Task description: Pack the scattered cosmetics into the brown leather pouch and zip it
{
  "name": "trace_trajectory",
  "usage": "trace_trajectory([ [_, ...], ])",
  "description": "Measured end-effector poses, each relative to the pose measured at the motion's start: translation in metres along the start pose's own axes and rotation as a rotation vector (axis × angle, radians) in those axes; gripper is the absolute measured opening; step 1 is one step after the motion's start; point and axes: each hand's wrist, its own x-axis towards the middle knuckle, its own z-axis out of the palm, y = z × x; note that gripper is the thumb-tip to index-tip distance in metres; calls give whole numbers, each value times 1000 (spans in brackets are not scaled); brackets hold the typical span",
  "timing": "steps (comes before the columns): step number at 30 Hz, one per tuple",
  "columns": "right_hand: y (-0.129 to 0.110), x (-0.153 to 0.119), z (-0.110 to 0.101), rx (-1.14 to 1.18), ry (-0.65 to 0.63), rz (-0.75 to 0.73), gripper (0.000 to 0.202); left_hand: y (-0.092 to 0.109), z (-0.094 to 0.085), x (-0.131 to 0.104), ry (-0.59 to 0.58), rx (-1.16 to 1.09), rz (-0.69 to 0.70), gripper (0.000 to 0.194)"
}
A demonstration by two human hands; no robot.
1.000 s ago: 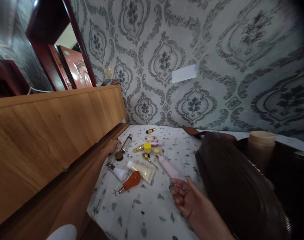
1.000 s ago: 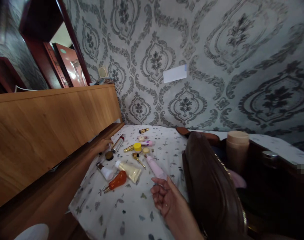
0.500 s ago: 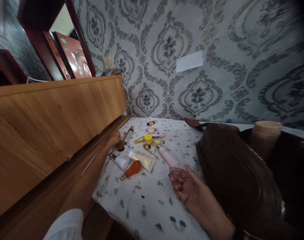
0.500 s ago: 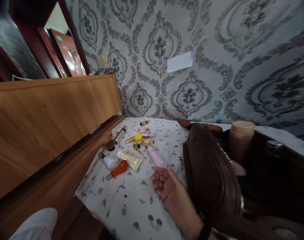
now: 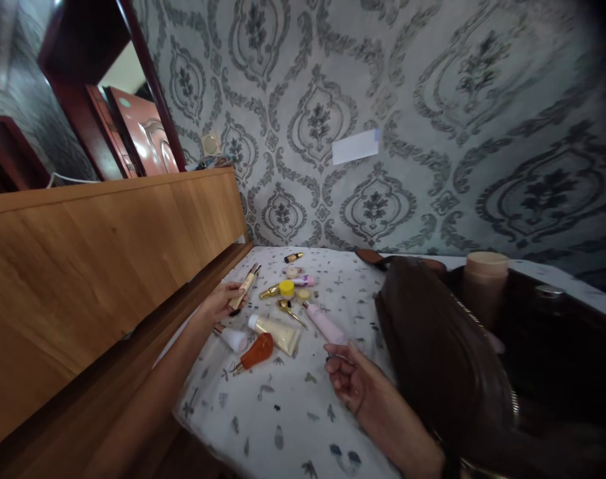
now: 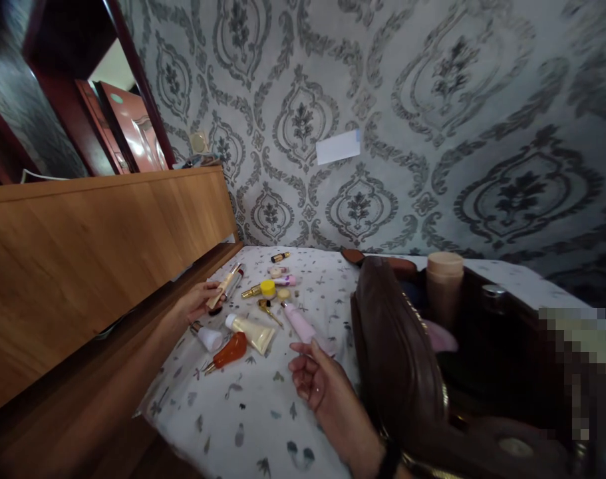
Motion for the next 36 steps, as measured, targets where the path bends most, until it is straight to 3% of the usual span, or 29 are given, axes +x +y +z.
trace_trajectory([
  [5,4,-5,5,-91,-33,-70,50,10,82,-43,-229,-289,21,40],
  [8,7,-6,5,-110,-34,-86,51,17,129,-60,-425,-501,14,44],
  [10,9,-4,4,-92,-33,-101,49,20,152,-67,-520,-598,22,45],
  [13,10,0,1,-28,-41,-119,43,20,173,-67,-560,-610,63,43],
  [18,7,6,-4,87,-35,-117,36,9,184,-61,-534,-598,16,39],
  [24,9,7,-5,120,7,-69,36,3,182,-62,-648,-561,-23,43],
  [36,10,4,-3,156,-13,8,36,-1,174,-66,-717,-480,86,36],
])
